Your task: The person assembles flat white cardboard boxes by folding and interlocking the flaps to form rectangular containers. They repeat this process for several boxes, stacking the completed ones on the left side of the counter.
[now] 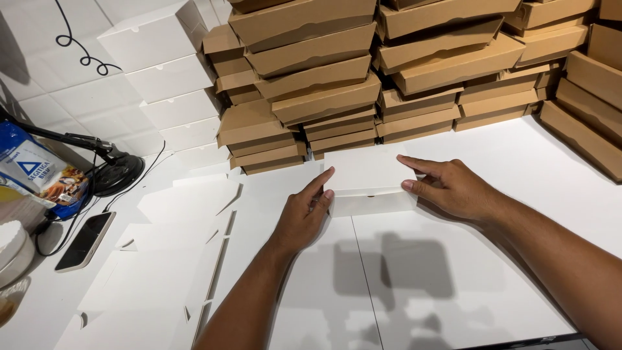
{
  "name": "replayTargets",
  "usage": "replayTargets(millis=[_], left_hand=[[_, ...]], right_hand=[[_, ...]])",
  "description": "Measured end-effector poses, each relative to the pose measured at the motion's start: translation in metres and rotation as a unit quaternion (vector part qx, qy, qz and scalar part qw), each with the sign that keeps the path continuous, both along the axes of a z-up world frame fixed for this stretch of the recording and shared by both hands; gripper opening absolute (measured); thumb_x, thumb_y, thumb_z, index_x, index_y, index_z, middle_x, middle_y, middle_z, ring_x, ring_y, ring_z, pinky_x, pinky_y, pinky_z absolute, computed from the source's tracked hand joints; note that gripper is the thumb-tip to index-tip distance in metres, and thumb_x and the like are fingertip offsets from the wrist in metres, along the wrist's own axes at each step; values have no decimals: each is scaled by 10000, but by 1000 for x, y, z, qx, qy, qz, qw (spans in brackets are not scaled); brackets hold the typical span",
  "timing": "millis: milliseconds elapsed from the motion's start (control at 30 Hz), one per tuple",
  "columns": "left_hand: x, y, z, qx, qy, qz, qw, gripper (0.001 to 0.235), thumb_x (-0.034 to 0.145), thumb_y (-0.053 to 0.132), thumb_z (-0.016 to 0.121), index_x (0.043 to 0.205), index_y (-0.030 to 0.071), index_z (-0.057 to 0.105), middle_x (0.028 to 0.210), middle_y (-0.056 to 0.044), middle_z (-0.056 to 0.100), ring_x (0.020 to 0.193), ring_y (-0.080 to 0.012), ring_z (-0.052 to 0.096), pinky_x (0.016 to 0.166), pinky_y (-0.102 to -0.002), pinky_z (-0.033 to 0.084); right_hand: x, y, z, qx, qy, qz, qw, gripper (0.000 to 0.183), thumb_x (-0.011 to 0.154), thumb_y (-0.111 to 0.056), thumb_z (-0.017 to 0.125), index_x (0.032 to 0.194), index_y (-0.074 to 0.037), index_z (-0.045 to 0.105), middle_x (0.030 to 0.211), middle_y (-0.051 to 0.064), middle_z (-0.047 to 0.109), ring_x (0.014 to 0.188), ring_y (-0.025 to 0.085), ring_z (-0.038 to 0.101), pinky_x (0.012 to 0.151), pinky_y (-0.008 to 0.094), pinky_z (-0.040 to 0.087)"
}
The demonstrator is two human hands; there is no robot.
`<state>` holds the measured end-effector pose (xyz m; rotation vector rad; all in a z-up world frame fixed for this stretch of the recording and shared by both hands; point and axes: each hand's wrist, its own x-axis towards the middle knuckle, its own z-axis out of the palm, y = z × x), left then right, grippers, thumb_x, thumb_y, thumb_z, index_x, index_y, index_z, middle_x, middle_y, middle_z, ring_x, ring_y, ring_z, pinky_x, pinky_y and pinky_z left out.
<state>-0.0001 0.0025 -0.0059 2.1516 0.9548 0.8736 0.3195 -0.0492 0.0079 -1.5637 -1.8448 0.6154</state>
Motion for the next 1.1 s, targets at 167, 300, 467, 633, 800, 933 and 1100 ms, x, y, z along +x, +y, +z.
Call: replayTargets(millis=[167,300,467,633,800,933,1100], left_hand=[[2,1,8,-19,-45,-4,999,466,1097,313,373,1493,143,552,1291,-215,703,1208,-379,663,1006,-490,529],[4,-1,9,-101,-67,14,992,497,1061,281,466,1539,147,474,1411,-227,572,1292,-377,564,1082,-514,468],[15,-25,30,-208,-71,39,975,806,1015,428,374,1639,29,57,1626,-313,188,1550,-460,175,1261,-589,161],[19,-29,21,-191,72,16,979,803,1068,559,90,1629,-1,-38,1694,-248,78,1597,-366,-12,1255,-551,-52],[33,-31,22,-226,-106,37,968,776,954,502,323,1626,253,24,1746,-37,58,1603,-241,-20,1254,-466,46],[32,-45,44,-298,-243,44,922,733,909,429,476,1544,332,122,1575,-101,393,1430,-229,393,1188,-407,253],[23,-62,72,-344,-264,57,899,901,813,229,622,1597,352,195,1398,-102,521,1189,-245,582,951,-400,540]], right_hand=[[1,1,2,0,10,-7,1000,566,944,-272,685,1472,-98,578,1332,231,695,1011,389,755,863,514,603],[-14,-11,25,-7,61,-7,998,549,933,-253,688,1439,-62,595,1402,285,621,1132,485,677,943,566,561],[-19,-5,9,-21,159,-21,987,536,1022,-347,517,1488,-83,521,1573,307,405,1356,551,481,1118,636,408],[-2,1,-18,-109,118,-27,987,641,1079,-447,292,1595,-73,365,1601,302,365,1459,510,374,1201,638,283],[-62,-38,46,-183,163,-106,964,775,926,-527,356,1640,-282,179,1723,-152,221,1600,55,166,1295,303,108],[-80,-49,53,-122,264,-79,954,736,939,-377,366,1655,-344,194,1649,-121,422,1517,79,375,1226,306,255],[-80,-47,41,-100,364,-55,924,736,963,-177,389,1664,-282,191,1548,11,424,1043,383,598,969,486,505]])
